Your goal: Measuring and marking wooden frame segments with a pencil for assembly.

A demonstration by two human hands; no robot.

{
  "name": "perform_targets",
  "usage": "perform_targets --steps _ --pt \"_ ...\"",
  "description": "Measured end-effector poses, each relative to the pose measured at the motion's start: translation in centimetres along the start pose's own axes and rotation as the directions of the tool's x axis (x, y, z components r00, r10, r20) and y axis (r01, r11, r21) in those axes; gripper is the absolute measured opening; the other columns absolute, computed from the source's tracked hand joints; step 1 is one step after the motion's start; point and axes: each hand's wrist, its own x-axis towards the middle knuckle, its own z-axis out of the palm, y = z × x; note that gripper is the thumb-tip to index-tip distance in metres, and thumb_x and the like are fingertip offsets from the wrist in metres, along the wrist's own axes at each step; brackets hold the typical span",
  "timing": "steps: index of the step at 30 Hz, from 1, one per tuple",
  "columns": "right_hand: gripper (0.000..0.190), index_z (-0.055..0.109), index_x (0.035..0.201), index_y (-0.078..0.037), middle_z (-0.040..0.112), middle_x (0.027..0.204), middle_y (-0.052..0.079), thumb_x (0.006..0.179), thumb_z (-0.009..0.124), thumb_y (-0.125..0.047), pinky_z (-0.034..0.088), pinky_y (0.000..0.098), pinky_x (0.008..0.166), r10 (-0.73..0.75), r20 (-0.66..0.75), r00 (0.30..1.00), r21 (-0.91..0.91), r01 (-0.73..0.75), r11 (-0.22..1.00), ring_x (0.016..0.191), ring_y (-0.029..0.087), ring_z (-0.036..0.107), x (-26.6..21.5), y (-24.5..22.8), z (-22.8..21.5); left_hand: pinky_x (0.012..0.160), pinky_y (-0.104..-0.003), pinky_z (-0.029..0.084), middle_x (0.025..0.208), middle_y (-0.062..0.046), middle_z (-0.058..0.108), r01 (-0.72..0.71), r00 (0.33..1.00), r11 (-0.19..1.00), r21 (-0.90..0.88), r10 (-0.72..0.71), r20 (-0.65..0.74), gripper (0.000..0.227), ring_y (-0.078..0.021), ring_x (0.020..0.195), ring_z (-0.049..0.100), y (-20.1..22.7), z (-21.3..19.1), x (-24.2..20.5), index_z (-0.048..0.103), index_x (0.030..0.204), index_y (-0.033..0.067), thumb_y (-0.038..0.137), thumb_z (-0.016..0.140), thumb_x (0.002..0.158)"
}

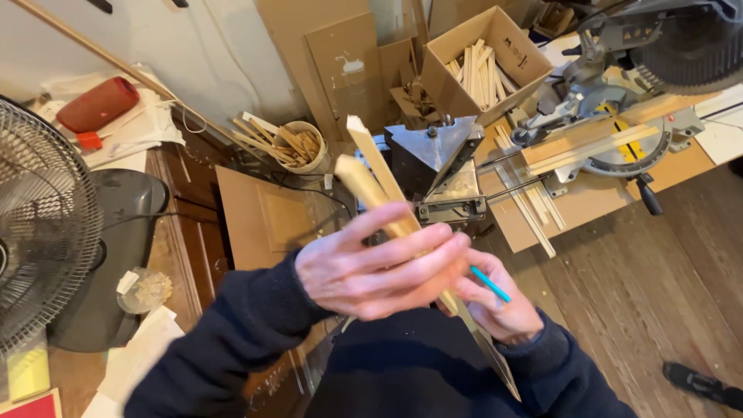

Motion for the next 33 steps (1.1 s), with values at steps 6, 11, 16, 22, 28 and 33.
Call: perform_targets --steps 6,11,16,22,28,33 --pt "0.05 0.061 0.134 0.006 0.071 0.124 0.011 0.087 0.074 -0.007 0.051 0.0308 0.099 0.003 -0.072 0.997 -0.192 -0.017 0.981 0.113 0.016 0.067 1.0 -0.9 3.0 0.134 -0.034 0.018 0.173 -0.011 0.024 0.319 -0.062 0.429 -0.845 -0.88 -0.47 0.082 -0.0213 0.159 0.024 7.7 8.6 -0.7 0.025 0.167 0.0079 0.021 0.074 0.102" --pt "0.052 0.062 0.135 0.008 0.071 0.124 0.014 0.086 0.077 -0.006 0.052 0.0347 0.099 0.005 -0.11 0.994 -0.219 -0.029 0.975 0.112 0.02 0.067 0.9 -0.4 2.5 0.125 -0.04 0.023 0.16 -0.02 0.026 0.276 -0.128 0.316 -0.908 -0.924 -0.361 0.079 -0.0283 0.143 0.028 7.7 8.5 -1.3 0.022 0.16 -0.0012 0.023 0.07 0.101" --pt "0.05 0.063 0.135 0.008 0.071 0.125 0.015 0.088 0.075 -0.005 0.051 0.0356 0.1 0.034 -0.111 0.993 -0.267 -0.063 0.962 0.113 0.02 0.066 0.7 -0.6 3.6 0.131 -0.052 0.027 0.173 -0.023 0.02 -0.164 -0.037 -0.105 -0.981 -0.993 0.112 0.08 -0.0381 0.159 0.028 6.0 6.7 1.4 0.009 0.167 0.0056 0.019 0.055 0.102" --pt "0.049 0.062 0.136 0.004 0.069 0.127 0.013 0.089 0.073 -0.005 0.047 0.0361 0.105 -0.058 -0.103 0.993 -0.292 0.025 0.956 0.121 0.02 0.062 0.1 -0.7 4.1 0.128 -0.053 0.034 0.175 -0.019 0.019 -0.271 0.018 -0.08 -0.959 -0.997 0.078 0.064 -0.0382 0.155 0.036 6.2 7.3 2.0 0.01 0.168 0.0094 0.014 0.038 0.111" --pt "0.05 0.062 0.136 0.006 0.068 0.118 0.012 0.088 0.074 0.001 0.048 0.0348 0.098 -0.064 -0.084 0.994 -0.278 0.039 0.96 0.112 0.02 0.062 -0.8 -0.5 4.0 0.11 -0.043 0.055 0.171 -0.018 0.03 -0.127 0.075 -0.052 -0.991 -0.996 0.043 0.054 -0.0273 0.135 0.058 6.8 7.7 2.0 0.023 0.164 0.007 0.02 0.039 0.114" --pt "0.049 0.064 0.135 0.005 0.064 0.124 0.012 0.087 0.076 0.003 0.052 0.034 0.093 -0.245 -0.096 0.965 -0.475 0.171 0.863 0.113 0.019 0.061 -1.2 0.4 5.7 0.071 -0.026 0.045 0.126 -0.008 0.051 -0.06 -0.027 -0.058 -0.997 -0.998 0.06 0.026 -0.0104 0.086 0.049 7.4 8.0 2.2 0.047 0.134 0.0019 0.021 0.044 0.116"
